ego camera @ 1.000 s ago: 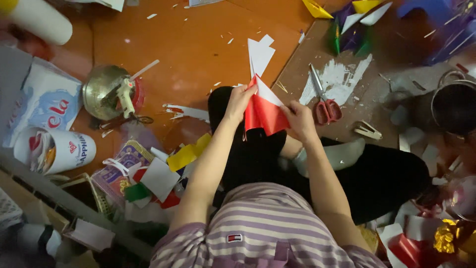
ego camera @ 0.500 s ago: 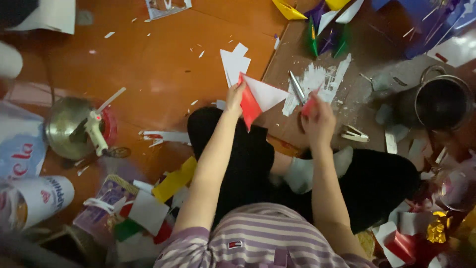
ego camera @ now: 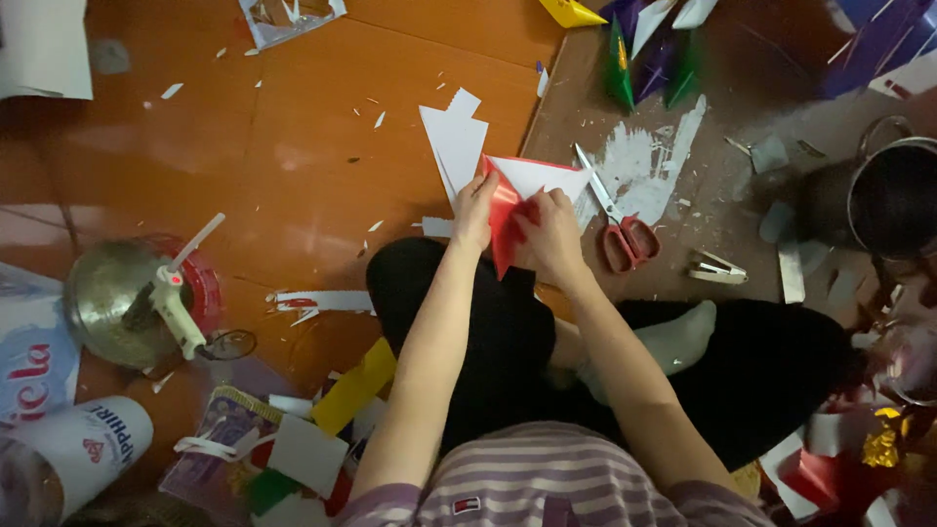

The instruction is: Folding and cutting paper to create decorative items

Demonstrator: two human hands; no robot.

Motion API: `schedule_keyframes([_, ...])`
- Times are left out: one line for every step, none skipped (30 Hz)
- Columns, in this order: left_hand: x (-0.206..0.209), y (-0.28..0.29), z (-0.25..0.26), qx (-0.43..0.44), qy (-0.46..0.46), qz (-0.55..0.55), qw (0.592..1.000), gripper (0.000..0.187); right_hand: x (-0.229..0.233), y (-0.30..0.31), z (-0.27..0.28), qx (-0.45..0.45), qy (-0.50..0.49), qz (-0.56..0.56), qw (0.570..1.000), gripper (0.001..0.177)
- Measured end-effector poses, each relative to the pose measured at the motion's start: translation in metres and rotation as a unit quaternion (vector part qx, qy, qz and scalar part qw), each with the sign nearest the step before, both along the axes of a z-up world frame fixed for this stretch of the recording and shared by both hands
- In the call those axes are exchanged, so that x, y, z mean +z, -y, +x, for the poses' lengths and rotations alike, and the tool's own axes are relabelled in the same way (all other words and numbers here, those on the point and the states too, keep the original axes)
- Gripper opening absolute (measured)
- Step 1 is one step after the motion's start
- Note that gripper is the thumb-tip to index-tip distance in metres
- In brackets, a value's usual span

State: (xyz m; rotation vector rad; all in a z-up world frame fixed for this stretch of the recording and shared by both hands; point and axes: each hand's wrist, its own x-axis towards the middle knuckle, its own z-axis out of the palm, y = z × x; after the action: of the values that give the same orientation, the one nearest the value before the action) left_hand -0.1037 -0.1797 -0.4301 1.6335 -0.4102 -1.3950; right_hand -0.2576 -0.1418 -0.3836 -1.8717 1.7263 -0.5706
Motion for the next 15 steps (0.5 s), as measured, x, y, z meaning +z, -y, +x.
schedule_keyframes([0.026, -0.001, -0.001, 0.001, -0.013, 0.005, 1.000, 0.081, -0.016, 0.003, -0.003, -0.012, 0.025, 0.010, 1.000, 0.035])
schedule_keyframes([0.053, 0.000, 0.000, 0.002, -0.024, 0.009, 1.000, 0.088, -0.032, 0.007, -0.005, -0.023, 0.050, 0.018, 0.998, 0.034])
schedule_keyframes([0.037, 0.000, 0.003, 0.001, -0.025, 0.010, 1.000, 0.088, -0.026, 0.007, -0.006, -0.024, 0.050, 0.019, 0.998, 0.034])
schedule_keyframes([0.022, 0.001, 0.006, -0.001, -0.041, 0.004, 0.999, 0.088, -0.019, 0.008, -0.007, -0.036, 0.060, 0.025, 0.997, 0.032])
schedule_keyframes([0.007, 0.001, 0.008, -0.002, -0.058, -0.003, 0.998, 0.089, -0.013, 0.008, -0.008, -0.048, 0.070, 0.031, 0.996, 0.031])
schedule_keyframes([0.040, 0.001, 0.006, -0.004, -0.058, -0.002, 0.998, 0.089, -0.009, 0.008, -0.009, -0.050, 0.070, 0.032, 0.996, 0.031])
schedule_keyframes([0.073, 0.000, 0.003, -0.002, -0.067, -0.015, 0.998, 0.086, -0.005, 0.008, -0.009, -0.048, 0.072, 0.038, 0.995, 0.037])
schedule_keyframes([0.107, 0.000, 0.000, -0.001, -0.076, -0.028, 0.997, 0.083, -0.001, 0.007, -0.010, -0.046, 0.075, 0.045, 0.995, 0.044])
schedule_keyframes([0.099, 0.002, 0.000, -0.003, -0.075, -0.027, 0.997, 0.083, -0.016, 0.008, -0.013, -0.049, 0.076, 0.045, 0.995, 0.044])
schedule_keyframes([0.091, 0.003, 0.000, -0.003, -0.090, -0.027, 0.996, 0.084, -0.031, 0.008, -0.016, -0.052, 0.068, 0.063, 0.994, 0.040])
schedule_keyframes([0.084, 0.005, 0.000, -0.003, -0.106, -0.026, 0.994, 0.084, -0.046, 0.008, -0.018, -0.056, 0.060, 0.080, 0.993, 0.035])
schedule_keyframes([0.083, 0.003, -0.001, -0.007, -0.104, -0.026, 0.994, 0.084, -0.037, 0.006, -0.017, -0.059, 0.062, 0.080, 0.993, 0.035])
schedule_keyframes([0.082, 0.001, -0.001, -0.009, -0.090, -0.025, 0.996, 0.077, -0.029, 0.005, -0.016, -0.051, 0.084, 0.067, 0.993, 0.030])
schedule_keyframes([0.082, -0.002, -0.002, -0.009, -0.078, -0.024, 0.997, 0.071, -0.019, 0.003, -0.017, -0.041, 0.106, 0.054, 0.992, 0.024])
schedule_keyframes([0.035, 0.001, 0.004, -0.011, -0.078, -0.023, 0.997, 0.071, -0.026, 0.006, -0.023, -0.043, 0.106, 0.055, 0.992, 0.024])
